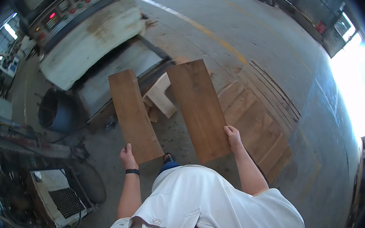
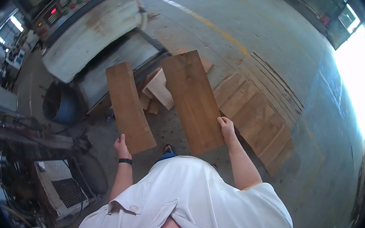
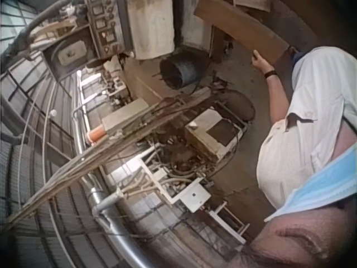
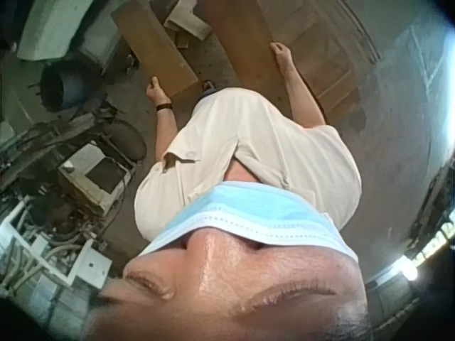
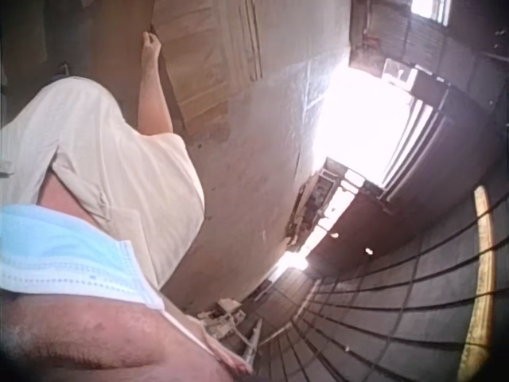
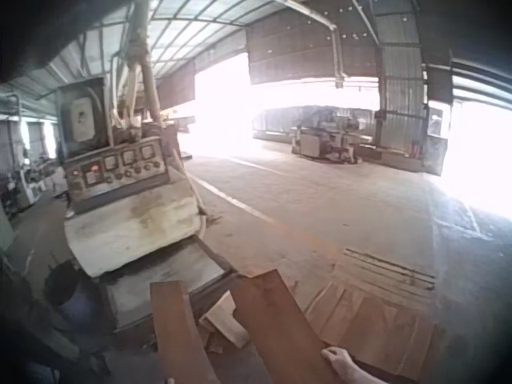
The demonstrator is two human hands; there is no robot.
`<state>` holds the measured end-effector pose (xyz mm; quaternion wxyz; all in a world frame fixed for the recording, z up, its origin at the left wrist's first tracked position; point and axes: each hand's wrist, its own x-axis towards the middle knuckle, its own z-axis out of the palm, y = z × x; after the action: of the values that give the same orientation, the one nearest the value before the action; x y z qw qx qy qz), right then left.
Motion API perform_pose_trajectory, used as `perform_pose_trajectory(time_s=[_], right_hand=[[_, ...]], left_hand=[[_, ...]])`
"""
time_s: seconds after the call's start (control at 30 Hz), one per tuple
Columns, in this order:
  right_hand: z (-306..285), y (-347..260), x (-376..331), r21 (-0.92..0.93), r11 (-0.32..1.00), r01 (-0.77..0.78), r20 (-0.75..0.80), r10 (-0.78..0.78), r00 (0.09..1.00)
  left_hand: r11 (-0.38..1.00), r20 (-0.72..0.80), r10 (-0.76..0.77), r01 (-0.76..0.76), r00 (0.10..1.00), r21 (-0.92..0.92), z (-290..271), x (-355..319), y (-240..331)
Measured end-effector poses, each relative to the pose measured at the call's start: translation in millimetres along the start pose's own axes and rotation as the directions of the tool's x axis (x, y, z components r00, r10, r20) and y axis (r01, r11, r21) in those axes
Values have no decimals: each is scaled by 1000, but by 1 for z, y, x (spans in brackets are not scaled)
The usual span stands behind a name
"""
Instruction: The person repeatedly picks up wooden planks from a stack by hand and feeds them into a processing machine.
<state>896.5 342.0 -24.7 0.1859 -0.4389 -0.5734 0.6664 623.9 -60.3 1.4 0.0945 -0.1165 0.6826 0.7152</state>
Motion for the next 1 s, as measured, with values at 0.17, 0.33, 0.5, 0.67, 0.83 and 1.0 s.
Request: perform_pose_trajectory(time_s=[0.17,0.33,0.5,0.67,0.83,1.0], right_hand=[[131,-31,53,-35,995,-96,152,100,983],[226,-46,92,-108,984,-139,217,160,963],[318,-39,132,-164,978,-125,316,172,933],[360,-49,197,-356,928,111,224,-31,974],[402,-88,222,-365,822,437,472,-242,848],[405,-134,173,-506,161,848,831,-172,529]], left_hand=[[999,-33,-16,17,999,47,-45,74,19],[993,-98,-87,94,991,67,-62,119,26],[985,-160,-168,158,973,-75,-85,161,13],[996,-152,-45,56,987,63,-27,208,29],[820,74,235,-239,969,520,0,235,49],[122,439,218,-470,872,874,18,205,82]])
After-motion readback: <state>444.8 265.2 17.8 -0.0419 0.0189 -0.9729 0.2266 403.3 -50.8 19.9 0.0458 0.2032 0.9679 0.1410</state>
